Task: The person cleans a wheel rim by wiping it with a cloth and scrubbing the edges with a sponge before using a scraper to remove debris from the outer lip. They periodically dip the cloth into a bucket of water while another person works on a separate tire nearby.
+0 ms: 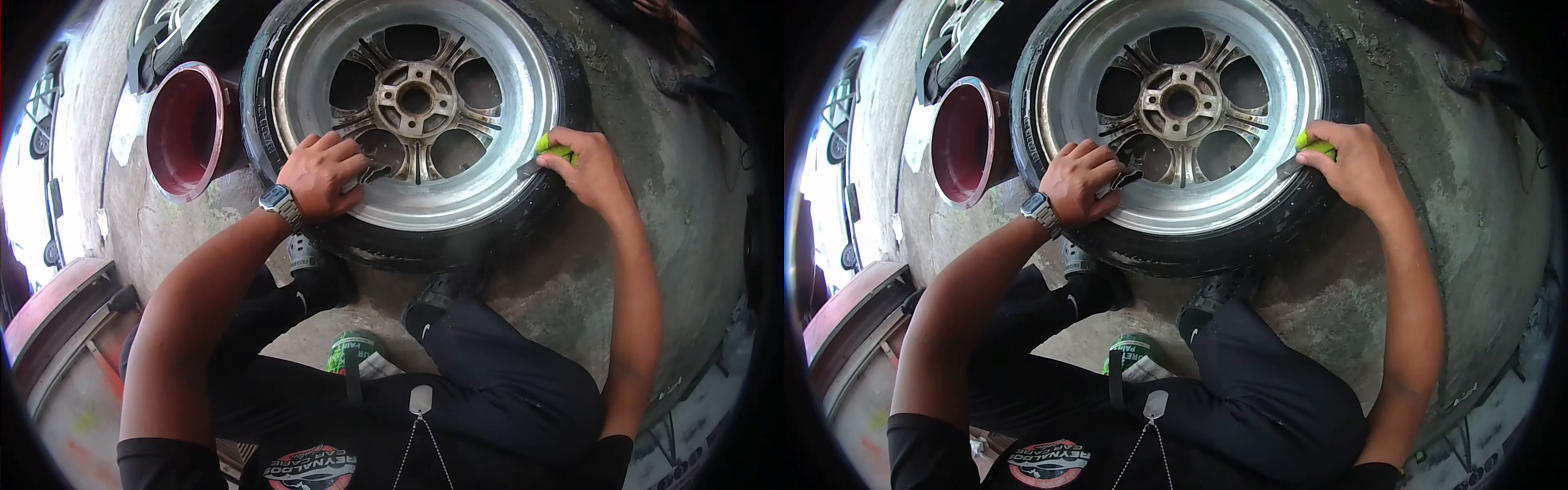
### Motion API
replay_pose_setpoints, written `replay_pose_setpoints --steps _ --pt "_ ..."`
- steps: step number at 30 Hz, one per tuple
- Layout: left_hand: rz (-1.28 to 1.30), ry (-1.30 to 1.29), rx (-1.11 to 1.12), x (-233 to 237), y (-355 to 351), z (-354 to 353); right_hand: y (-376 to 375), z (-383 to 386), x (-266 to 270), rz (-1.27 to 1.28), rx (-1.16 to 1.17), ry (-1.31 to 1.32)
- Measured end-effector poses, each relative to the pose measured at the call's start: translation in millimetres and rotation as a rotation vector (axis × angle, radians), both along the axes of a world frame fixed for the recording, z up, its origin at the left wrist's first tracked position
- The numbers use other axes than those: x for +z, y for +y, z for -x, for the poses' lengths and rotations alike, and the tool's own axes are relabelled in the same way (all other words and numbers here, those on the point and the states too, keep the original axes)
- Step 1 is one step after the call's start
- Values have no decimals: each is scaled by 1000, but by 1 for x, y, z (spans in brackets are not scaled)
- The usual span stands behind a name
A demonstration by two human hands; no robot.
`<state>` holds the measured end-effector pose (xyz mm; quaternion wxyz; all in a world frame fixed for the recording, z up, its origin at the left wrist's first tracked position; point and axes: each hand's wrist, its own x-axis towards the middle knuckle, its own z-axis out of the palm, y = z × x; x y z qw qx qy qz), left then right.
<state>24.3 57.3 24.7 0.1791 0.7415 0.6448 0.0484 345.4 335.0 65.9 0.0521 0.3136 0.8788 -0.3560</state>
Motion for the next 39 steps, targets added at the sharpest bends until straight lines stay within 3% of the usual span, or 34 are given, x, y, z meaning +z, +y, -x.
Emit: replay_pose_setpoints --steps 4,7,8,12,15,16,21,25,28,32,39 --pt "-5 6 -1 2 3 -1 -28 9 -2 -64 131 38" --pt "2 1 3 2 -1 -1 -12 6 3 -27 28 -74" --pt "12 4 5 3 -1 -1 -9 7 4 -25 0 -3" --pt "-37 -2 4 4 2 -3 -33 15 2 -93 176 9" --pt "-4 -5 12 3 0 -1 -14 11 11 -55 34 -108" --pt "-1 -6 10 3 -2 -1 -6 2 2 -63 -7 -2" --pt "-26 -1 1 4 1 -2 -33 12 -1 -76 148 -19" --pt "6 -2 10 3 -2 -2 -8 2 -1 -54 -2 -40" --pt "-1 -1 13 3 1 -2 -27 15 3 -83 138 -67" --pt "11 19 9 3 1 -2 -6 9 5 -58 43 -34" --pt "-25 1 18 3 1 -3 -13 7 1 -84 98 -35"
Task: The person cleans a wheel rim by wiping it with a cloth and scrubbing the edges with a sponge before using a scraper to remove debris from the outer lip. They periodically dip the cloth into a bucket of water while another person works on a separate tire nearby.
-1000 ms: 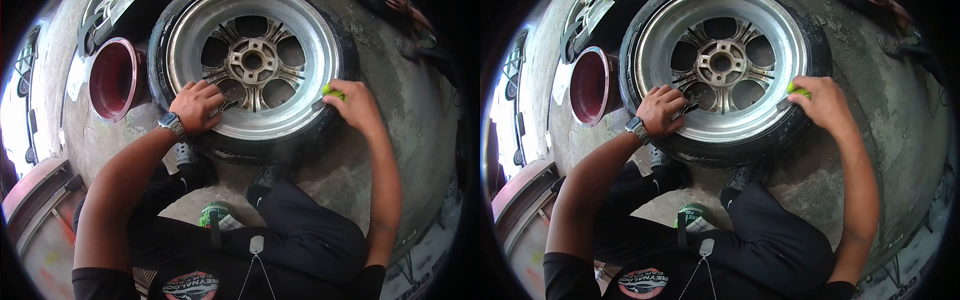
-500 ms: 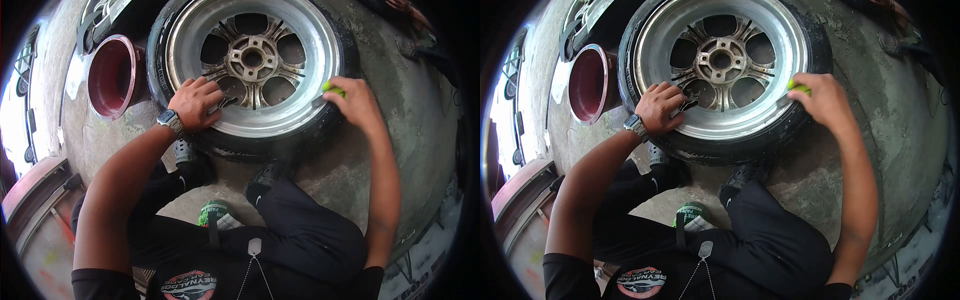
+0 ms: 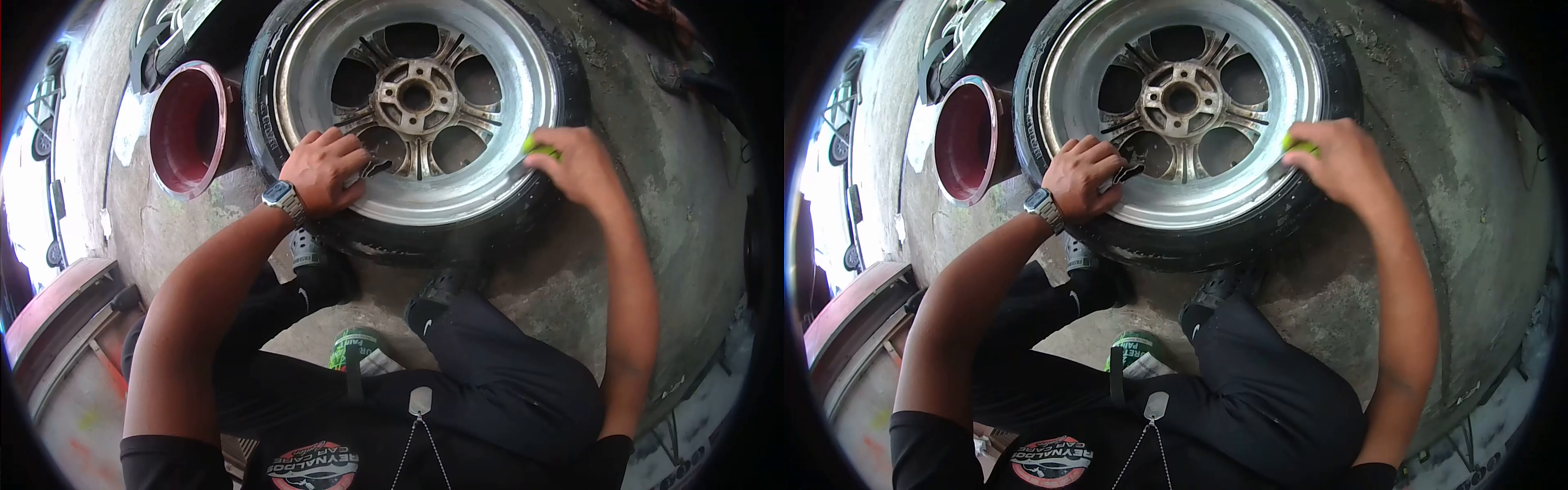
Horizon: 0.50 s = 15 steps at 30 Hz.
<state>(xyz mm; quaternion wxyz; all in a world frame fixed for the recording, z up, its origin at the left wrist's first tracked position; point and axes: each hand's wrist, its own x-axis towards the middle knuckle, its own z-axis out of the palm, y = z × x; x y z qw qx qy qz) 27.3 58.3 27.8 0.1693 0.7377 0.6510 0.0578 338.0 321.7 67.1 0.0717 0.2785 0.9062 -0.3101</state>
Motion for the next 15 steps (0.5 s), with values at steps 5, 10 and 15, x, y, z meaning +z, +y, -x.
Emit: replay_pose_setpoints --steps 5,10,15 --pt "-10 1 -4 -1 0 0 -13 2 2 -19 -6 -14" --pt "27 35 -9 1 1 0 11 -9 -2 2 -114 35" --pt "-7 -2 0 0 1 -1 -8 0 2 -26 -22 36"
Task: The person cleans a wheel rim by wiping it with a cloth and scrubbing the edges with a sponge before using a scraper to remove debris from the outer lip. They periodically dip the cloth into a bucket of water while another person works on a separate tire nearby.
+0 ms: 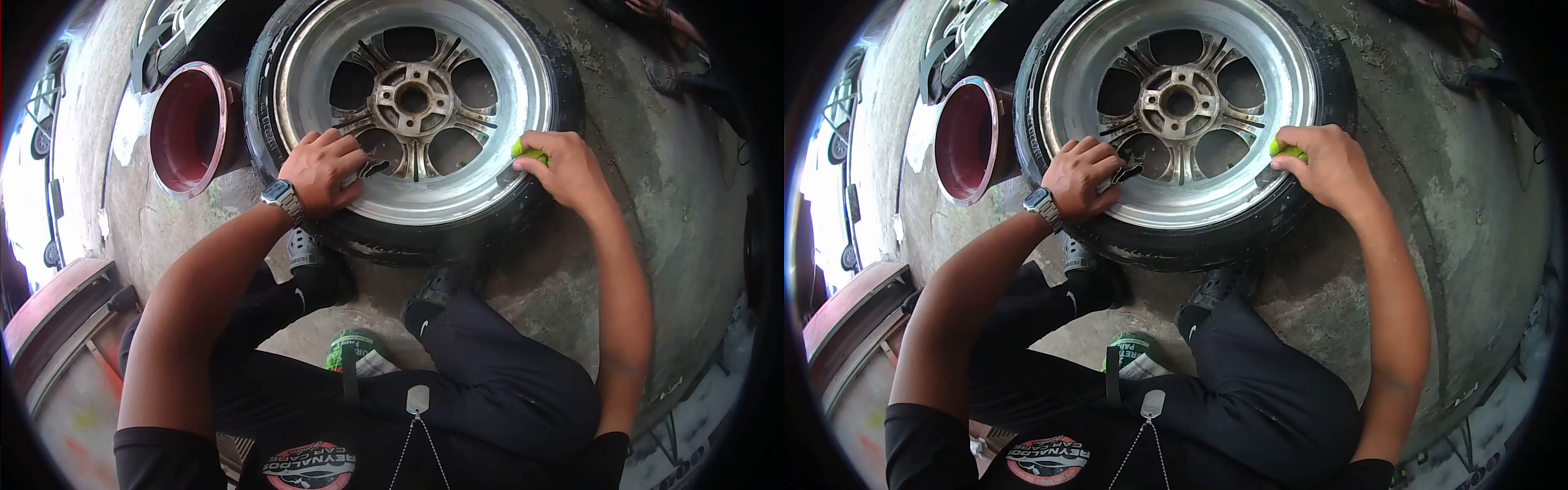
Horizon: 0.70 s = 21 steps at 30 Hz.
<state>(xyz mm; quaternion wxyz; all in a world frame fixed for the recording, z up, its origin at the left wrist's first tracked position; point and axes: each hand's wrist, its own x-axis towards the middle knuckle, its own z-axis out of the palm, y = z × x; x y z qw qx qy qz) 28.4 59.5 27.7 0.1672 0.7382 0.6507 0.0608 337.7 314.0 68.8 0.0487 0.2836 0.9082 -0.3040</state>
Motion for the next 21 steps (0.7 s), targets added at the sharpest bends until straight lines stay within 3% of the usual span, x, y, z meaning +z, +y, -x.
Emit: replay_pose_setpoints --steps 3,8,15,17,21 --pt "15 2 -3 0 -4 1 13 -7 0 80 -125 5" --pt "20 13 -7 0 -1 2 -4 -4 -1 27 -26 15" --pt "18 5 -2 -1 -1 2 3 -7 -2 64 -130 -1" --pt "12 10 -5 -1 -1 2 -8 -3 -1 42 -26 -11" --pt "29 2 -9 -2 -4 3 9 -8 -3 84 -131 -10"
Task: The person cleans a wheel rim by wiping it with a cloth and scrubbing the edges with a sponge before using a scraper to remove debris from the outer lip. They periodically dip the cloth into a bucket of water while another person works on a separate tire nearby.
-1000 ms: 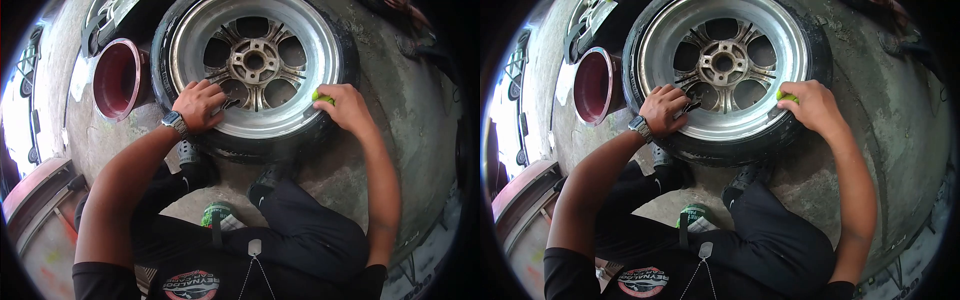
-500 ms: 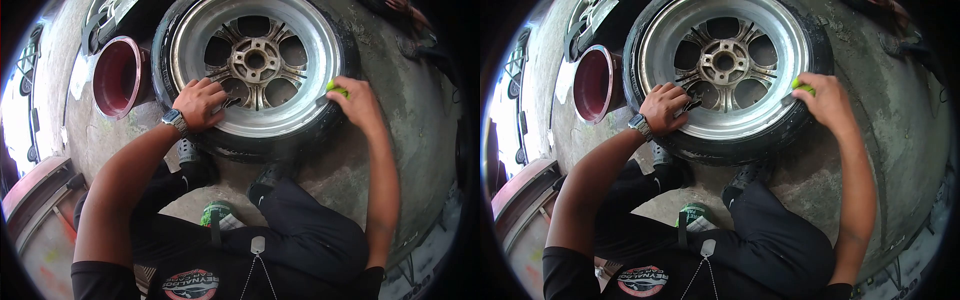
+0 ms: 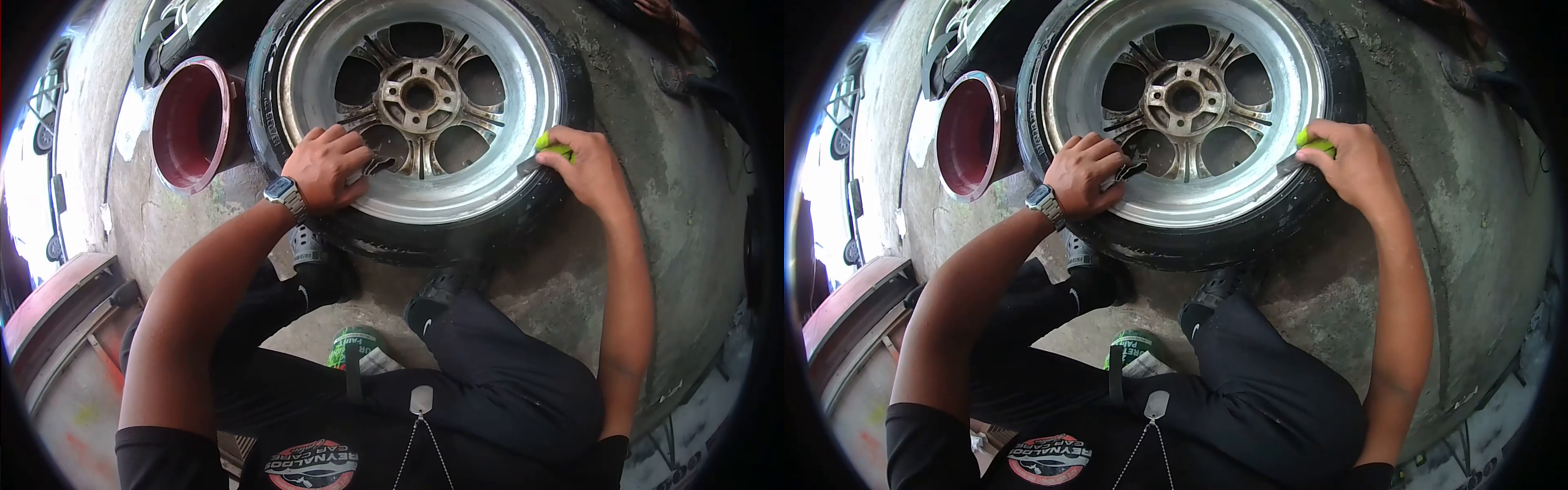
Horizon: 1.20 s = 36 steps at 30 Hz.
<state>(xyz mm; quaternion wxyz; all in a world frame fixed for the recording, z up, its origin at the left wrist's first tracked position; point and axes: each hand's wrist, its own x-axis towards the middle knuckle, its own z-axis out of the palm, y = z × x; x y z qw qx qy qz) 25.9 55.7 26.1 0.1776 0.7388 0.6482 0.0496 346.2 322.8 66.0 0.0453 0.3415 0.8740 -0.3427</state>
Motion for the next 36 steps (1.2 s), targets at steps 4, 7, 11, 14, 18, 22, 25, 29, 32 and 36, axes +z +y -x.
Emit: replay_pose_setpoints --steps 4,7,11,14,18,22,25,29,32,36 --pt "-19 8 -3 0 2 -1 -20 11 2 -24 155 -13" --pt "-5 5 4 2 3 -1 -9 8 0 -24 108 48" --pt "-13 6 7 0 1 0 -9 5 7 -41 109 -66" --pt "-15 21 -8 1 2 0 -23 8 5 -66 215 -53" --pt "-12 6 -2 -1 1 1 -4 2 12 -40 103 -93" --pt "-21 22 -14 -3 1 1 -35 12 7 -57 234 -64" --pt "-15 15 -13 -1 1 2 -27 16 14 -7 177 -90" --pt "-19 22 -8 -2 0 1 -24 15 12 83 96 -143" --pt "-27 19 -3 -3 1 1 -55 19 6 90 139 -66" --pt "-55 8 -9 -5 -1 3 -26 7 6 158 -18 -47"
